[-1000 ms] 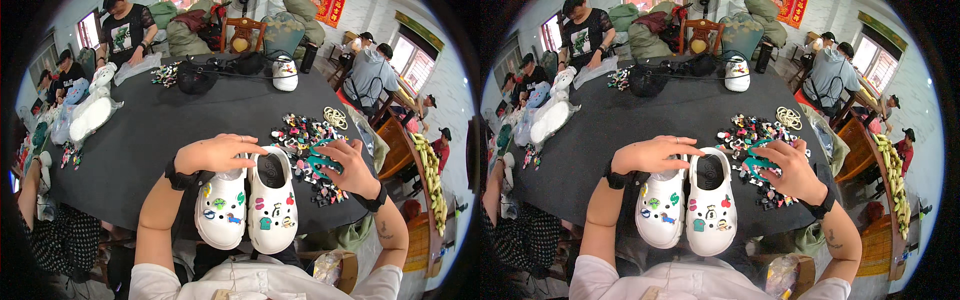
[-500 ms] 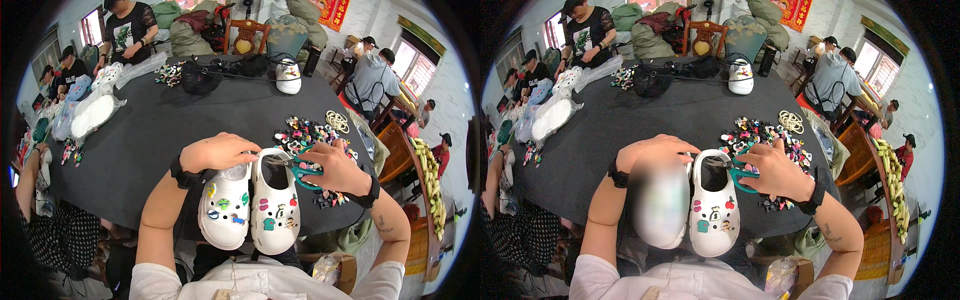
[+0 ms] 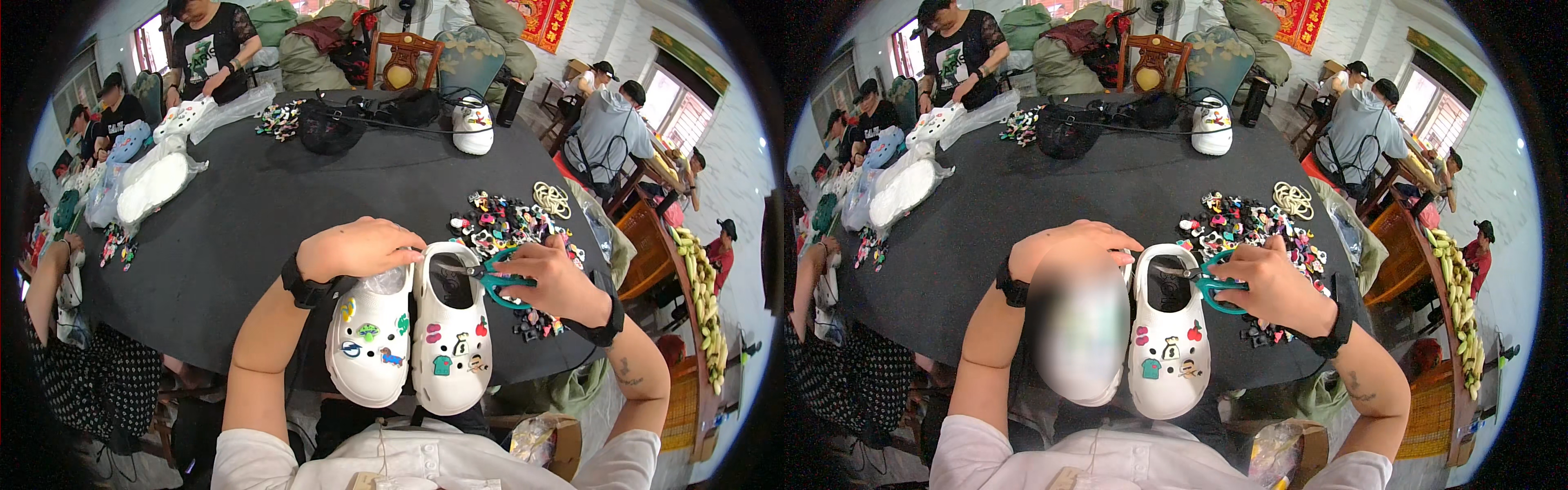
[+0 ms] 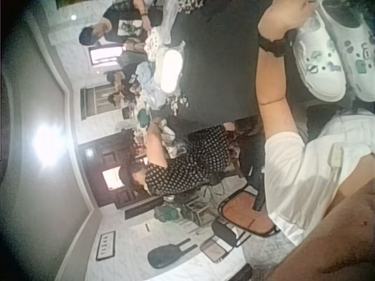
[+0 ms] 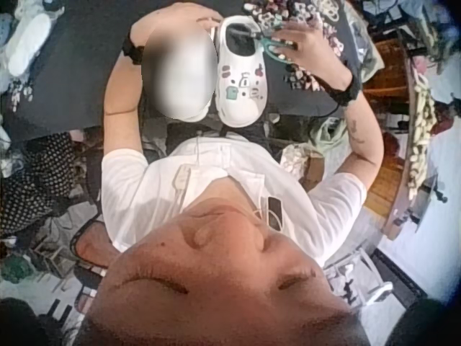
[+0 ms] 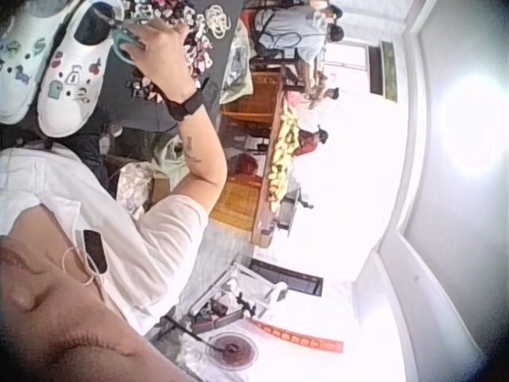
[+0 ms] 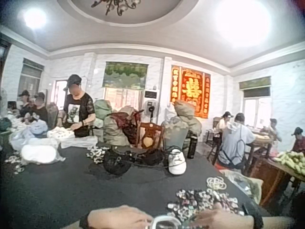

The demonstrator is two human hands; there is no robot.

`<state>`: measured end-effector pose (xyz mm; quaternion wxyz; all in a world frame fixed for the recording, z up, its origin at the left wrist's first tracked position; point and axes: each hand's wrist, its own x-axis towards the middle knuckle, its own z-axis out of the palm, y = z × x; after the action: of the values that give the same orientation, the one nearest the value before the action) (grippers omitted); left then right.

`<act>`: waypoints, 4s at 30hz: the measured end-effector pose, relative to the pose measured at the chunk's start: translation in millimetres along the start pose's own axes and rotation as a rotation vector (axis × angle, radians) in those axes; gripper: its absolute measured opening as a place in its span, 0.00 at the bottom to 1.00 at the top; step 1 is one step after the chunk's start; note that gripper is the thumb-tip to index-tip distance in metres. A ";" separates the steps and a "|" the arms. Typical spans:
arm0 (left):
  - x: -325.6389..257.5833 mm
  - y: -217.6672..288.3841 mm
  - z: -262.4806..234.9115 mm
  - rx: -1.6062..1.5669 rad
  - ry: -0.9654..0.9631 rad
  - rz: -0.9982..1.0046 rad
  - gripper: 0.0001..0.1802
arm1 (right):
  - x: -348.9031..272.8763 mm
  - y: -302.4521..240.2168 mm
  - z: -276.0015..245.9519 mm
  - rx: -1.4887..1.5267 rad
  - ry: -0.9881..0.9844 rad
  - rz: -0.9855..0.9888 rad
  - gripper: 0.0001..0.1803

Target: Attaching decorative charms to the holes of plastic clogs.

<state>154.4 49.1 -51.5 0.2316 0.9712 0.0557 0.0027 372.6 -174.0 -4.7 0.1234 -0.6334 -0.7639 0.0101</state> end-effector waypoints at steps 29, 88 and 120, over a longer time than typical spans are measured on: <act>-42.3 47.1 -19.6 0.130 -0.147 -0.019 0.31 | -18.9 93.7 50.9 -0.687 -0.010 0.256 0.13; -20.8 98.6 18.6 0.167 -0.157 -0.204 0.33 | 14.6 56.4 93.8 0.953 -0.135 0.237 0.14; -40.6 78.5 50.1 -0.102 0.196 -0.283 0.29 | -456.0 140.8 280.3 0.767 1.402 1.519 0.12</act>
<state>124.0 -47.5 -60.1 0.2719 0.9358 0.2138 0.0676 528.4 -549.1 -380.7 0.6795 -0.7229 0.1178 -0.0420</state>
